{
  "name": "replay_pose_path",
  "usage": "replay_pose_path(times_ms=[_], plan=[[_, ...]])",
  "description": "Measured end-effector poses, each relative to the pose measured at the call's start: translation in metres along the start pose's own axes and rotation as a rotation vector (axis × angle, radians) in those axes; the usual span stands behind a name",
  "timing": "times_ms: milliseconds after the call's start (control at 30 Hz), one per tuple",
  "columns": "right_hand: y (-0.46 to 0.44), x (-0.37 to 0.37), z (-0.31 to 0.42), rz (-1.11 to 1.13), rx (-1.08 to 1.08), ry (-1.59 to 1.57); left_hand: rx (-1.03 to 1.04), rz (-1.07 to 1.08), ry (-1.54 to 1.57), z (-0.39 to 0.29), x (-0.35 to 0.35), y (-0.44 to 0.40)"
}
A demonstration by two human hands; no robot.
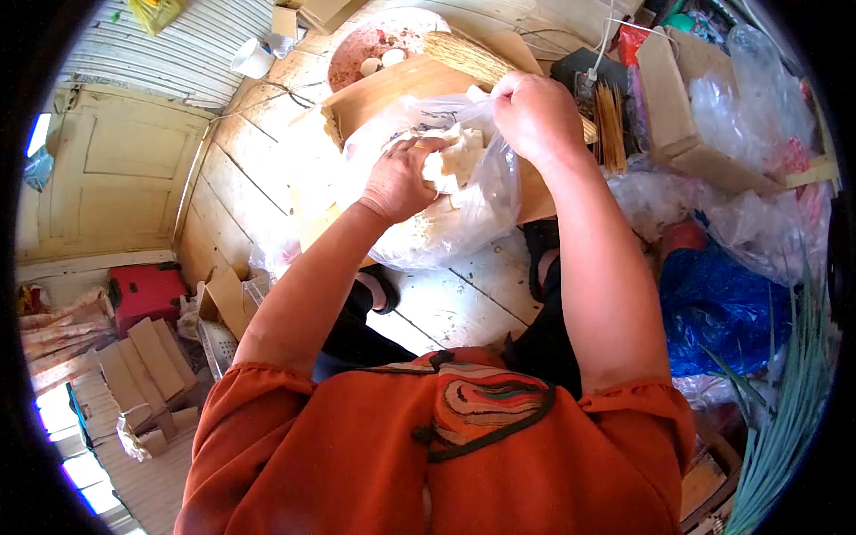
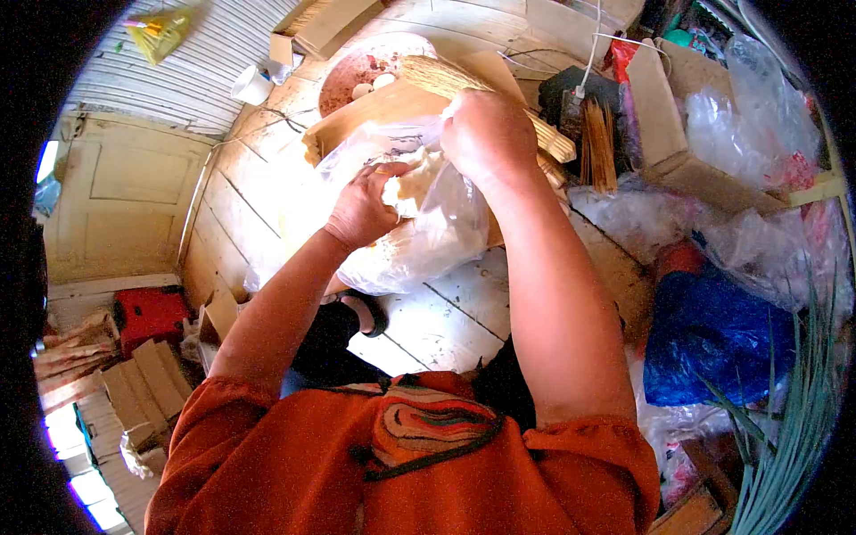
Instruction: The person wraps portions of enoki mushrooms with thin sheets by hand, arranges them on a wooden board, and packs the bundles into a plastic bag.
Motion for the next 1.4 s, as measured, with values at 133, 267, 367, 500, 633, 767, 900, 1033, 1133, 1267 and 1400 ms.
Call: replay_pose_path(times_ms=[133,267,367,500,633,767,900,1033,1133,1267,1400], plan=[[0.007,-0.009,0.004,-0.041,-0.031,-0.088,-0.007,-0.004,0.039,0.004,0.002,0.0],[0.012,-0.009,0.009,-0.027,-0.088,-0.048,-0.005,-0.016,0.037,0.003,-0.006,-0.015],[0.015,-0.01,0.012,-0.003,-0.094,-0.056,-0.271,0.237,0.153,0.013,-0.006,-0.025],[0.014,-0.011,0.012,-0.006,-0.084,-0.043,-0.217,0.19,0.296,0.019,-0.012,-0.022],[0.015,-0.011,0.011,-0.011,-0.081,-0.039,-0.217,0.131,0.328,0.016,-0.02,-0.017],[0.017,-0.014,0.014,0.025,-0.062,-0.027,-0.29,0.069,0.323,0.014,-0.022,-0.01],[0.017,-0.015,0.014,0.04,-0.058,-0.02,-0.148,0.007,0.283,0.006,-0.016,-0.006],[0.018,-0.014,0.016,0.053,-0.058,-0.014,-0.091,-0.011,0.227,0.0,-0.004,-0.002],[0.019,-0.01,0.016,0.018,-0.079,-0.009,-0.04,-0.011,0.168,0.005,0.003,-0.008],[0.017,-0.004,0.017,0.015,-0.115,-0.012,-0.079,0.065,0.065,-0.001,0.005,-0.013],[0.02,-0.007,0.018,0.022,-0.084,-0.037,-0.132,0.158,0.211,0.002,-0.004,-0.01]])
Point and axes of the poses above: each hand's wrist, its own y-axis away from the middle knuckle, its own x-axis out of the palm, z = x × y, the point moved 6 cm from there along -y, towards the middle knuckle, and after that the axes turned 2 degrees about -x, right-handed, at the moved point
